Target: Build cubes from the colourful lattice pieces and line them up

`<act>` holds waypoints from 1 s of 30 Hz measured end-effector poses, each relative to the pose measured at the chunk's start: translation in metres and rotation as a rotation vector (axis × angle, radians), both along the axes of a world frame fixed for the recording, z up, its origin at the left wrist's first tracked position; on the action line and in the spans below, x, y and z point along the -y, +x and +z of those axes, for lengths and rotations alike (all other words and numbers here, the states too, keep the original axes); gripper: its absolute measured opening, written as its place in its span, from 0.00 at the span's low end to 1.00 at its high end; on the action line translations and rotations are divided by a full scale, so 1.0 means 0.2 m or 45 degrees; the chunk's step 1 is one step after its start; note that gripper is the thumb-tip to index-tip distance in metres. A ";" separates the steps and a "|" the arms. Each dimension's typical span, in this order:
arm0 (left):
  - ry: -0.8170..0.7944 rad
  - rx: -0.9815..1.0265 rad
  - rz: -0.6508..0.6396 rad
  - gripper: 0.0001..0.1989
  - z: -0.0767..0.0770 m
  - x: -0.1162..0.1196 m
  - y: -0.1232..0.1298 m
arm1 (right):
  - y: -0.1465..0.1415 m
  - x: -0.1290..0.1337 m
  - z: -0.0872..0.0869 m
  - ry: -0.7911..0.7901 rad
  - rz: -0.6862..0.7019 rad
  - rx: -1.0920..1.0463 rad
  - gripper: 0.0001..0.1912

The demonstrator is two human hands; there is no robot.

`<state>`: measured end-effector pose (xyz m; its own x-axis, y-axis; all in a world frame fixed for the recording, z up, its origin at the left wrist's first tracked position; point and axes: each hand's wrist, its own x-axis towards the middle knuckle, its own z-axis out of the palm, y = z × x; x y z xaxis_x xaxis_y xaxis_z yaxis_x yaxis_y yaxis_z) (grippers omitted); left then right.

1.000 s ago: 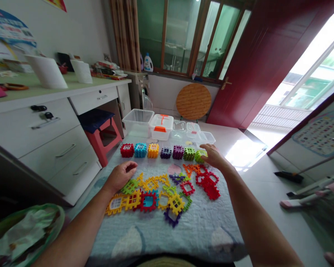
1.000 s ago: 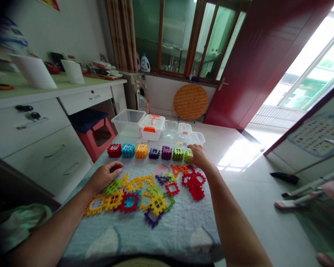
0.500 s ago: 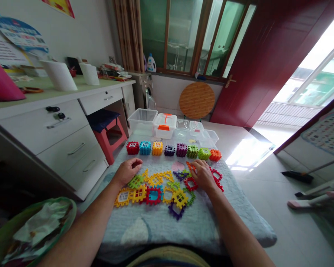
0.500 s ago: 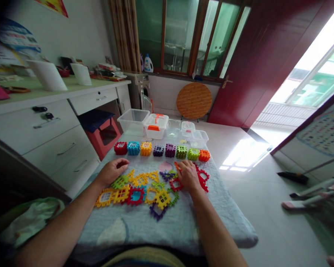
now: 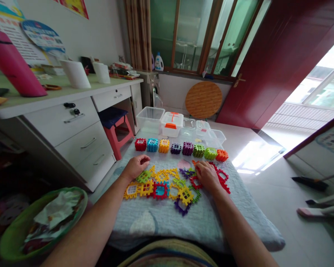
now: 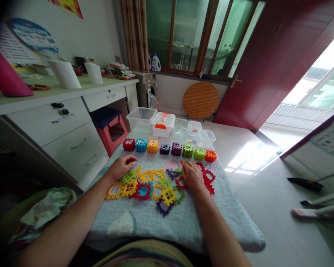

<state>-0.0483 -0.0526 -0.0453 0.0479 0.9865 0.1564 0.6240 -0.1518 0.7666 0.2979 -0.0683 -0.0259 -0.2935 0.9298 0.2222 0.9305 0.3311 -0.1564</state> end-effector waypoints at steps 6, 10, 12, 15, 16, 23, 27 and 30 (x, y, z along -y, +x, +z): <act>-0.001 0.028 -0.001 0.14 -0.01 0.00 0.00 | -0.01 0.01 0.01 0.000 -0.014 0.054 0.12; -0.036 0.072 -0.010 0.15 -0.01 0.00 0.01 | -0.02 0.02 0.01 0.001 -0.032 0.086 0.12; -0.052 0.026 -0.058 0.15 0.02 0.00 0.02 | -0.02 0.02 0.01 0.001 -0.036 0.102 0.13; -0.019 -0.162 -0.191 0.16 0.08 0.03 0.06 | -0.03 0.03 0.02 0.014 -0.037 0.113 0.13; -0.005 -0.243 -0.234 0.16 0.11 0.04 0.08 | -0.03 0.03 0.02 0.017 -0.038 0.115 0.13; -0.061 -0.741 -0.464 0.14 0.20 0.11 0.24 | -0.02 0.02 0.00 0.050 -0.035 0.099 0.13; -0.072 -0.777 -0.480 0.12 0.21 0.09 0.32 | -0.01 0.03 0.00 0.119 0.020 -0.011 0.10; -0.076 -0.732 -0.503 0.12 0.22 0.06 0.38 | -0.01 0.03 -0.01 0.215 0.060 -0.102 0.09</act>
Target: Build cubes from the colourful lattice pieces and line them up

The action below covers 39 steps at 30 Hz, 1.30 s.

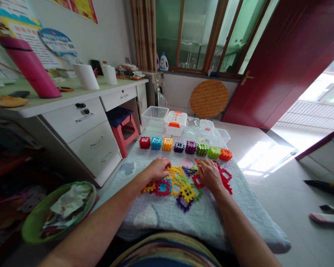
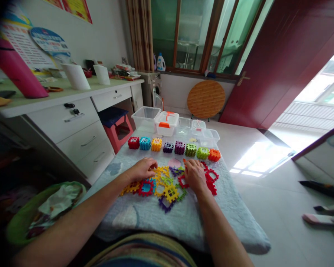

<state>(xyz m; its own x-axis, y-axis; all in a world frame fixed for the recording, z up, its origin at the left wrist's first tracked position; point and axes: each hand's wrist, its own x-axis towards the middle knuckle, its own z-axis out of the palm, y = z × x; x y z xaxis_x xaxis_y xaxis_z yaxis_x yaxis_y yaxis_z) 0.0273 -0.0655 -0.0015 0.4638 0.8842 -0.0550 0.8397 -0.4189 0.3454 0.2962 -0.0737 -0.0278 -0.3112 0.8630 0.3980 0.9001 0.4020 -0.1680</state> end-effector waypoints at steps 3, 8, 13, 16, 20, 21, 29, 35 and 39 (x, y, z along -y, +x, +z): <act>0.011 -0.009 -0.044 0.10 0.01 -0.01 0.05 | -0.01 0.01 0.00 0.034 0.085 -0.077 0.09; 0.065 -0.050 -0.033 0.14 0.01 0.00 0.08 | -0.05 0.09 0.07 -0.148 0.407 -0.248 0.05; 0.060 -0.148 0.028 0.25 0.02 0.04 0.07 | -0.11 0.24 0.15 -0.457 0.652 -0.119 0.26; 0.055 -0.156 0.046 0.26 0.01 0.05 0.08 | -0.12 0.29 0.16 -0.480 0.626 -0.026 0.29; 0.071 -0.011 0.027 0.22 -0.01 0.03 0.08 | -0.12 0.29 0.15 -0.485 0.585 -0.039 0.23; 0.059 0.050 0.022 0.19 -0.01 0.02 0.08 | -0.11 0.28 0.15 -0.480 0.588 -0.053 0.22; 0.431 0.357 0.201 0.04 0.01 -0.01 0.08 | -0.16 0.17 0.18 -0.367 0.588 -0.173 0.22; 0.206 0.131 0.085 0.18 -0.02 0.00 0.05 | -0.22 0.02 0.08 -0.315 0.348 -0.258 0.18; 0.067 0.040 0.051 0.31 0.00 0.02 0.03 | -0.15 -0.01 0.02 -0.177 0.238 -0.336 0.11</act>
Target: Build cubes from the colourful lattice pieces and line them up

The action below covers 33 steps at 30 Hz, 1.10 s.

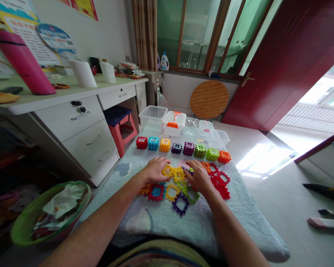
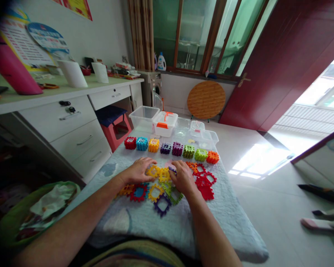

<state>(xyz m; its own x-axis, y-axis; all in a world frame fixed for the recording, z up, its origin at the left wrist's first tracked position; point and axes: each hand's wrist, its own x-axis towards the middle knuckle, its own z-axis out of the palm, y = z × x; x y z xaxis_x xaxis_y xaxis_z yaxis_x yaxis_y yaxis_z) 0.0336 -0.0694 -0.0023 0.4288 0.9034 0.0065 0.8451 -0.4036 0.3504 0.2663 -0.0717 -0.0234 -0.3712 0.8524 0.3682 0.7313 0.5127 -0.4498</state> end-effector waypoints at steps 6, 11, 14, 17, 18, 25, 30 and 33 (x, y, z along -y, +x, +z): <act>0.018 -0.153 0.066 0.31 0.00 0.00 0.06 | 0.07 -0.03 -0.05 0.096 -0.114 -0.003 0.09; 0.095 -0.083 0.071 0.35 0.03 0.02 0.10 | 0.06 -0.02 -0.08 0.095 -0.114 -0.014 0.09; 0.169 0.019 0.021 0.37 0.05 0.04 0.14 | 0.05 -0.01 -0.07 0.089 -0.115 -0.033 0.09; 0.166 0.055 -0.071 0.37 0.06 0.05 0.20 | 0.06 -0.01 -0.07 0.103 -0.134 -0.069 0.09; 0.150 0.049 -0.101 0.38 0.05 0.05 0.22 | 0.06 -0.01 -0.06 0.109 -0.141 -0.084 0.09; 0.075 0.031 -0.162 0.35 -0.01 0.05 0.28 | 0.07 -0.01 -0.07 0.092 -0.150 -0.117 0.09; 0.103 -0.024 -0.094 0.31 0.01 0.06 0.30 | 0.07 0.00 -0.07 0.103 -0.143 -0.126 0.09; 0.100 -0.074 -0.060 0.33 0.02 0.07 0.32 | 0.07 -0.01 -0.08 0.111 -0.146 -0.136 0.09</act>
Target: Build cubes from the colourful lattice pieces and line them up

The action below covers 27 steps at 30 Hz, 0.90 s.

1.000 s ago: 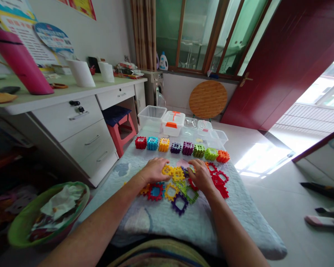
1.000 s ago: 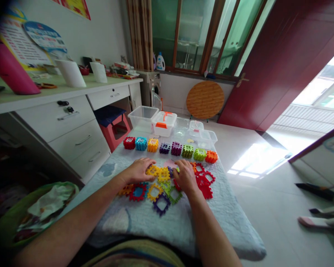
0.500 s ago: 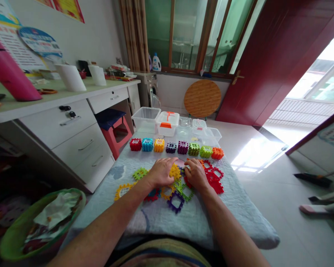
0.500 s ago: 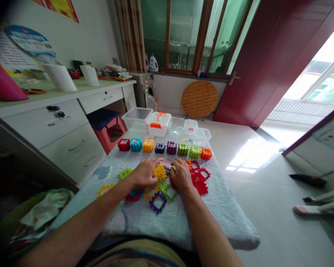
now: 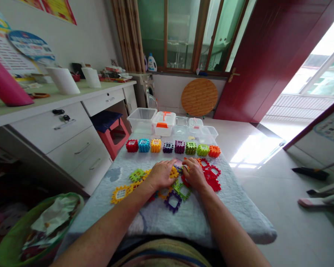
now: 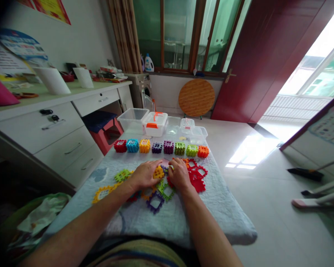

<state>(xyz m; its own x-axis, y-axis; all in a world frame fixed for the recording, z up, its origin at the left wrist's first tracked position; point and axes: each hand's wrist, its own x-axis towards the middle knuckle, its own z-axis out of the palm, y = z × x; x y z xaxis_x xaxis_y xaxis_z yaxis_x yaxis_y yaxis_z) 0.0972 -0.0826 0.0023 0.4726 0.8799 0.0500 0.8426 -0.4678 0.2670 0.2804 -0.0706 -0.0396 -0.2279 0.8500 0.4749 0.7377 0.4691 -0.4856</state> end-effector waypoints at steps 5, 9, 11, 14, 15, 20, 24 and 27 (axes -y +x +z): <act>0.015 -0.055 0.009 0.32 0.01 0.00 0.02 | 0.00 0.00 0.00 0.001 -0.006 0.000 0.08; -0.012 -0.056 -0.012 0.31 0.03 -0.01 0.02 | 0.00 0.00 0.01 0.001 -0.014 0.000 0.08; -0.019 -0.054 -0.038 0.31 0.03 -0.02 0.02 | 0.00 0.01 0.01 -0.003 -0.016 -0.005 0.08; -0.016 -0.043 -0.072 0.32 0.01 -0.03 0.01 | 0.00 0.01 0.01 -0.007 -0.012 -0.011 0.08; -0.012 -0.038 -0.081 0.32 0.01 -0.04 0.01 | 0.00 0.00 0.01 -0.008 -0.012 -0.012 0.08; -0.007 -0.046 -0.096 0.33 -0.01 -0.06 0.03 | 0.00 0.00 0.00 -0.009 -0.008 -0.014 0.08; 0.042 -0.009 -0.079 0.34 0.01 -0.05 0.03 | 0.00 0.01 0.00 -0.006 -0.001 -0.020 0.08; 0.103 0.089 -0.085 0.35 0.05 -0.05 -0.02 | 0.00 0.01 0.01 0.001 0.001 -0.043 0.07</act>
